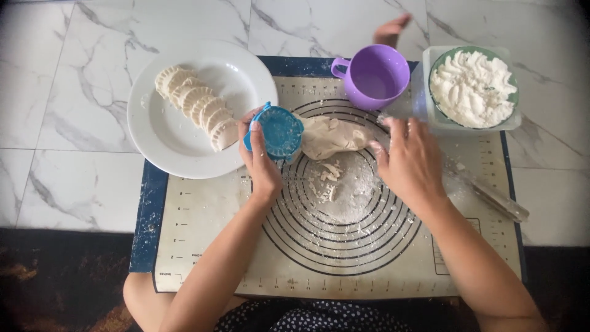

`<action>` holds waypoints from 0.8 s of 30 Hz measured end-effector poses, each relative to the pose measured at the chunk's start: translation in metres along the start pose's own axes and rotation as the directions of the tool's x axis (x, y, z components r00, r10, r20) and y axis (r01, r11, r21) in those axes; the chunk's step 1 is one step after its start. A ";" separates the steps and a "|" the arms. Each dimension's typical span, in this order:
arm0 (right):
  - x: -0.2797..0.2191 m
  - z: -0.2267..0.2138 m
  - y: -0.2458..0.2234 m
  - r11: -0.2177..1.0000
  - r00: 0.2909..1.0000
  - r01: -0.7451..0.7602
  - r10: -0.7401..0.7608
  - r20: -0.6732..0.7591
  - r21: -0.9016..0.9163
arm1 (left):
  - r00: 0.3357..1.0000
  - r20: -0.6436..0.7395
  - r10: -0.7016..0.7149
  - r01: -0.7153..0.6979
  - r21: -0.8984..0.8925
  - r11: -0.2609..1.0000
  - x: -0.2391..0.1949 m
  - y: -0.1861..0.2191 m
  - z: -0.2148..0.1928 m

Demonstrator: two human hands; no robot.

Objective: Molding and shaping dough into small decorative pieces using a plastic hand mold.

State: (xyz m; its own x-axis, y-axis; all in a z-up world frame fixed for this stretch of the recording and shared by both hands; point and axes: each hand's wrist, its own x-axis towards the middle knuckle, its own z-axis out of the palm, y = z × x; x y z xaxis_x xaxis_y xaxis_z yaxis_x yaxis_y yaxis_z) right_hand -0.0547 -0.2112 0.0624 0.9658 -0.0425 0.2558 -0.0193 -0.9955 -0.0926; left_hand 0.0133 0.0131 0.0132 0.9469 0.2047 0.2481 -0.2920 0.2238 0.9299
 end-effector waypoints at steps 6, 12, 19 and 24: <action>0.004 -0.006 -0.019 0.910 0.953 0.237 -0.285 0.099 0.340 | 0.999 0.017 0.040 -0.042 0.151 0.988 0.005 -0.007 -0.005; 0.008 0.024 -0.004 0.950 0.971 0.198 -0.223 0.082 0.243 | 0.976 0.212 0.045 -0.071 0.114 0.991 0.002 -0.001 0.001; 0.011 0.038 0.004 0.940 0.950 0.310 -0.311 -0.014 0.140 | 0.940 0.270 0.209 -0.304 0.384 0.872 0.007 0.004 0.000; 0.005 0.060 0.019 0.922 0.939 0.343 -0.333 -0.081 0.181 | 0.905 0.321 0.280 -0.409 0.473 0.781 0.007 0.005 -0.003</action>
State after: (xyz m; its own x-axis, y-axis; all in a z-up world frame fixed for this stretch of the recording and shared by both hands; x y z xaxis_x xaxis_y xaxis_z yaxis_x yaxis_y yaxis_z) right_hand -0.0346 -0.2248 0.0039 0.8925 0.2852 0.3495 0.3601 -0.9170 -0.1715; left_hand 0.0178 0.0184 0.0191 0.8181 -0.0577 0.5722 -0.5517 -0.3595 0.7526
